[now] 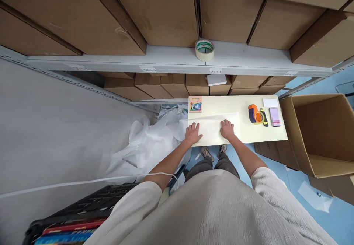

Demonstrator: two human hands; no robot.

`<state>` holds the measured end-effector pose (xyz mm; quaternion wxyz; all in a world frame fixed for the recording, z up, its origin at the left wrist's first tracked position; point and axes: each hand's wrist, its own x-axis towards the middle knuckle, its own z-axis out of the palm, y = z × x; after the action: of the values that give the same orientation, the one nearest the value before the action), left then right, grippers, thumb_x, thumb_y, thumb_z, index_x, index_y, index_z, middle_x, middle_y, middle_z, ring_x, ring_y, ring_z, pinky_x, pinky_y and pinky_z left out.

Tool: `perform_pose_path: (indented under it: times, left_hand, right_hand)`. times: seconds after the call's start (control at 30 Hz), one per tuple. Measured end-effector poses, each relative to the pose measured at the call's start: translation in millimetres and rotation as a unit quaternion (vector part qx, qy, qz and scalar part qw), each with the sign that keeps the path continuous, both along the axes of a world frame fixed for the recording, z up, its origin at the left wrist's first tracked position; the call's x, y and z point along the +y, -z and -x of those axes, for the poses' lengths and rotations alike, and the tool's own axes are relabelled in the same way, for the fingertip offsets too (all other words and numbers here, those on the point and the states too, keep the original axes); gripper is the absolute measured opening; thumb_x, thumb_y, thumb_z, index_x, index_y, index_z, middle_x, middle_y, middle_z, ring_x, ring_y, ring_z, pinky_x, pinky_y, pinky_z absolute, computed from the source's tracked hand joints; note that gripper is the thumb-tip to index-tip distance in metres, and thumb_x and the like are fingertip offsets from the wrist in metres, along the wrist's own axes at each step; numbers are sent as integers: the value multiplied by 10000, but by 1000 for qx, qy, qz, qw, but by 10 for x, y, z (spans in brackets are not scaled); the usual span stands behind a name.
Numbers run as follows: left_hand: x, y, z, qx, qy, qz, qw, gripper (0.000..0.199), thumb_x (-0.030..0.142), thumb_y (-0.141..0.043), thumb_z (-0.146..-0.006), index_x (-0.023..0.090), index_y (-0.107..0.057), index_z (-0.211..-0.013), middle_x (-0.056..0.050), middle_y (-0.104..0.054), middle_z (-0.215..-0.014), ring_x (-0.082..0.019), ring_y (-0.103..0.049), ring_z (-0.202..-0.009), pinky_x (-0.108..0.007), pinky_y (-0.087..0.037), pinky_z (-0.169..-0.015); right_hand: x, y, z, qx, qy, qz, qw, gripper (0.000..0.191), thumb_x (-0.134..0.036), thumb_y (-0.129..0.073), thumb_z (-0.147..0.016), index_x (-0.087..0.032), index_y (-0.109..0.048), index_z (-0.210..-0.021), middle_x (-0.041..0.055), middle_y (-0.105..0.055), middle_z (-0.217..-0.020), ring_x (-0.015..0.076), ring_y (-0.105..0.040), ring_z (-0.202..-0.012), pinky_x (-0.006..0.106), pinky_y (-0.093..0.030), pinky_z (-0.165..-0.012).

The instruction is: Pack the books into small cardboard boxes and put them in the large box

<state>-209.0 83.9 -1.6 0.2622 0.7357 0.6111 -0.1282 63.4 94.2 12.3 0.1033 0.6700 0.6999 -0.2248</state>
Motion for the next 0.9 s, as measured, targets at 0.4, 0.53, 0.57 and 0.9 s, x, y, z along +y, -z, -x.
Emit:
perform_pose_path:
  times: [0.4, 0.53, 0.57, 0.9]
  left_hand:
    - [223, 211, 160, -24, 2, 30, 999, 1177, 524, -794, -868, 280, -88, -1778, -143, 55, -1858, -440, -175, -1658, -561, -259, -1284]
    - [231, 232, 144, -17, -3, 33, 999, 1224, 514, -830, -826, 278, -98, -1778, -141, 70, -1857, -447, -179, -1651, -574, -276, -1271]
    - [232, 233, 138, -15, -4, 34, 999, 1232, 507, -837, -821, 280, -95, -1778, -141, 76, -1857, -447, -178, -1652, -578, -277, -1269]
    - [237, 241, 136, -24, -12, 49, 998, 1276, 512, -852, -816, 326, -32, -1776, -125, 129, -1853, -433, -166, -1649, -578, -291, -1257]
  right_hand:
    - [1081, 327, 1327, 192, 210, 1, 959, 369, -357, -603, -988, -210, -649, -1323, 119, -681, -1324, 268, -666, -1177, 384, -534, -1005]
    - [1231, 368, 1633, 154, 255, -18, 954, 447, -470, -664, -963, -197, -606, -1313, 172, -615, -1396, 338, -586, -1291, 468, -496, -1055]
    - [1252, 365, 1696, 142, 271, -19, 952, 491, -504, -690, -945, -192, -596, -1312, 186, -596, -1414, 357, -559, -1320, 490, -484, -1068]
    - [1465, 314, 1996, 94, 382, 48, 918, 481, -387, -775, -922, -194, -588, -1321, 206, -585, -1435, 356, -544, -1365, 499, -463, -1070]
